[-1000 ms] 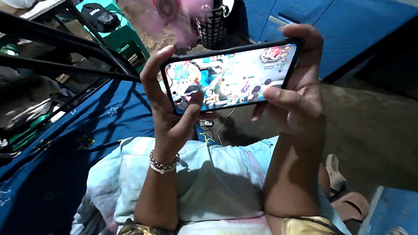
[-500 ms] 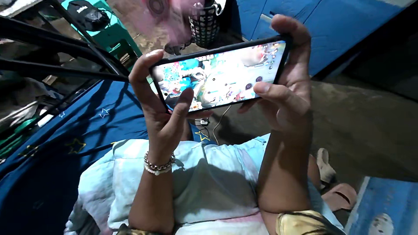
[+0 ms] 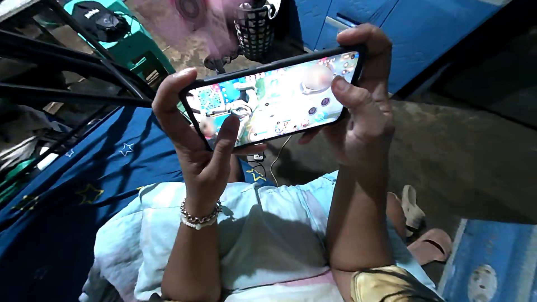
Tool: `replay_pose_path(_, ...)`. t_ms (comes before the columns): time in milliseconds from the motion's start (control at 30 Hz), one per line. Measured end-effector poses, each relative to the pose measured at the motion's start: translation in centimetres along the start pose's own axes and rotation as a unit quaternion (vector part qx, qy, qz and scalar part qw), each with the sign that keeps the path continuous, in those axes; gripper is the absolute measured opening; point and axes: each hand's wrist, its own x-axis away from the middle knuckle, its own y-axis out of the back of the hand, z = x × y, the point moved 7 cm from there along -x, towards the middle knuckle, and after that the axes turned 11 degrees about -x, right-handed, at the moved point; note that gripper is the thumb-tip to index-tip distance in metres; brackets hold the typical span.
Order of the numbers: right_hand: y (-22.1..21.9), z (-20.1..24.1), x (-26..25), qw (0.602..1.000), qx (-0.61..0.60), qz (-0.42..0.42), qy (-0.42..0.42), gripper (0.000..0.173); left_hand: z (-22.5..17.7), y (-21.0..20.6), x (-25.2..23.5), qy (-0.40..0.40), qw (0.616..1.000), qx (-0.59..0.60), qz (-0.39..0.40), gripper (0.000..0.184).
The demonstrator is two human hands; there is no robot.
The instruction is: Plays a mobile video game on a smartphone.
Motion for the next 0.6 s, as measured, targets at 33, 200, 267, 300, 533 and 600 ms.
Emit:
replay_pose_path(33,-0.03,-0.02,-0.04,1.0,-0.006,0.003,0.0,0.038,-0.06,-0.01,-0.01,0.001,1.0,0.001,-0.003,0.063)
replay_pose_path(200,-0.01,-0.27,-0.14,0.999,-0.04,0.032,0.0,0.036,-0.16,-0.03,-0.03,-0.003,1.0,0.02,-0.006,0.061)
replay_pose_path(267,0.05,-0.32,-0.22,0.999,-0.04,0.037,0.0,0.036,-0.07,0.0,-0.1,-0.001,1.0,0.021,-0.007,0.059)
replay_pose_path(300,0.04,-0.34,-0.24,0.998,-0.042,0.037,0.0,0.036,-0.05,0.02,-0.12,0.002,1.0,0.019,-0.01,0.059)
replay_pose_path(533,0.06,-0.41,-0.33,0.997,-0.051,0.054,-0.03,0.036,0.02,0.14,-0.18,0.018,0.999,0.007,-0.027,0.057)
replay_pose_path(600,0.07,-0.39,-0.33,0.996,-0.059,0.059,-0.031,0.037,0.06,0.14,-0.16,0.018,0.999,0.008,-0.026,0.055)
